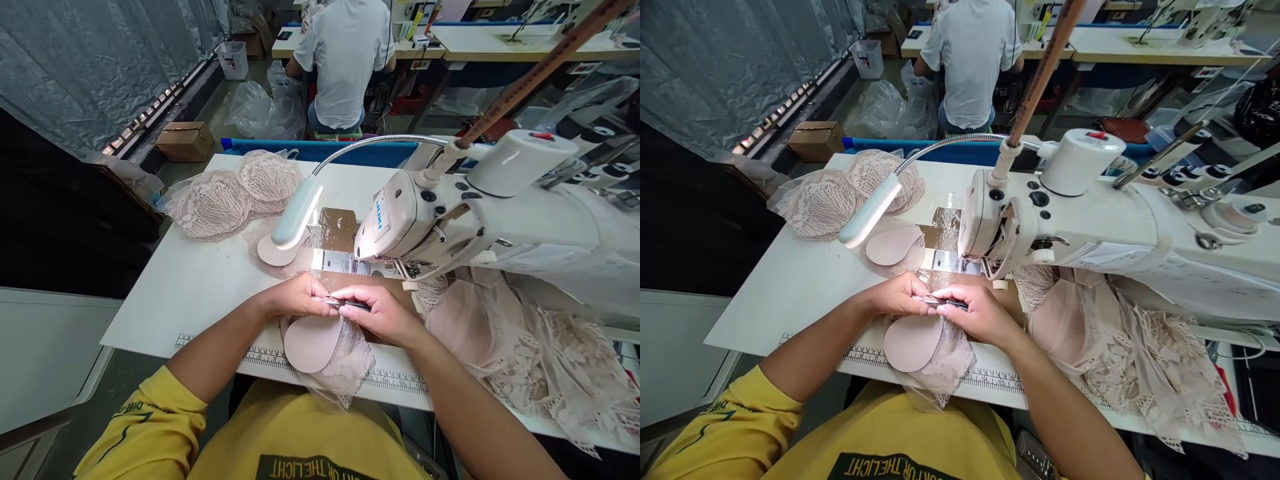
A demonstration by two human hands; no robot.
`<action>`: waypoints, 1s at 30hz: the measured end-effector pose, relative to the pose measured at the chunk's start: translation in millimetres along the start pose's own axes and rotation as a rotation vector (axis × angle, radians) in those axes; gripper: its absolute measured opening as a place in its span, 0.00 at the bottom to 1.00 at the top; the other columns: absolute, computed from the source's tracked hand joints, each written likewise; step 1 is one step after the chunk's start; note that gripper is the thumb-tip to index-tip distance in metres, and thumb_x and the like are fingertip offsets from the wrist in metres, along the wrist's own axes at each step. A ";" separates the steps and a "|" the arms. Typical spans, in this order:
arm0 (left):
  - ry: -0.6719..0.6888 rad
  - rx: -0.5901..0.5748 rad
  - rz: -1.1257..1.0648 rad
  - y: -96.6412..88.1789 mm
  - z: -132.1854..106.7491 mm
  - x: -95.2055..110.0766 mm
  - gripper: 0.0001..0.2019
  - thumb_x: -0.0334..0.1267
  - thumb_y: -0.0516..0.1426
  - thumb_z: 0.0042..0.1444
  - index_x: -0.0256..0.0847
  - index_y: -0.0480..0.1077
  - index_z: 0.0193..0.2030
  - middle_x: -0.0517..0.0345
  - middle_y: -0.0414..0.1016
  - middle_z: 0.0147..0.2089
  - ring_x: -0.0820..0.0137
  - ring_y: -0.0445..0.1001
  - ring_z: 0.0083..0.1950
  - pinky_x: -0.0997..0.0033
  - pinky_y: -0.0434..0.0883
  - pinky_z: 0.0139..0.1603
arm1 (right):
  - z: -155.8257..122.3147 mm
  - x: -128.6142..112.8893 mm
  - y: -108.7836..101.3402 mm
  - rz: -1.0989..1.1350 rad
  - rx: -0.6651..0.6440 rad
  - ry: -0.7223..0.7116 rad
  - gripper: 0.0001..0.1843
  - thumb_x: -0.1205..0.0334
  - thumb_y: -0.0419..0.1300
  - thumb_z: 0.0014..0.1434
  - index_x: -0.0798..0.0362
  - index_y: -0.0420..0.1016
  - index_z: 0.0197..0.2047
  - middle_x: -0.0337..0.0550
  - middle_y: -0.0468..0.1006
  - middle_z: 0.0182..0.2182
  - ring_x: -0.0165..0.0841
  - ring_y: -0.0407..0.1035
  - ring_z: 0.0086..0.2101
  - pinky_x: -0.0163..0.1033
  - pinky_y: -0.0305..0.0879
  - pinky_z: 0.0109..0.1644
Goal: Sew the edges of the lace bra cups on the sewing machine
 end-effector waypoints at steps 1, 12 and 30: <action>-0.005 0.000 0.003 0.2 0.0 -0.4 0.22 0.50 0.63 0.47 0.35 0.59 0.18 0.66 0.46 0.21 0.80 0.45 0.24 0.73 0.42 0.24 | 0.2 -0.4 1.3 0.009 0.002 -0.002 0.14 0.60 0.60 0.58 0.50 0.77 0.48 0.41 0.81 0.40 0.34 0.74 0.39 0.38 0.69 0.43; -0.019 0.000 -0.022 2.7 -2.1 3.9 0.22 0.50 0.62 0.48 0.35 0.60 0.20 0.66 0.48 0.22 0.79 0.47 0.24 0.74 0.44 0.24 | -1.6 12.8 -7.9 0.041 0.047 0.054 0.12 0.58 0.59 0.58 0.52 0.79 0.43 0.43 0.81 0.38 0.36 0.74 0.38 0.41 0.70 0.43; 0.078 -0.065 0.143 1.5 -3.9 11.4 0.12 0.39 0.62 0.49 0.34 0.74 0.39 0.60 0.69 0.32 0.75 0.64 0.31 0.78 0.61 0.30 | 3.7 20.8 7.3 0.070 0.058 0.181 0.22 0.56 0.64 0.52 0.51 0.71 0.50 0.42 0.77 0.38 0.37 0.71 0.39 0.41 0.68 0.43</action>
Point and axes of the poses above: each hand's wrist, its own z-axis towards the middle knuckle, its own y-axis out of the palm, x = y × z, the point moved 10 cm from there along z, towards the middle knuckle
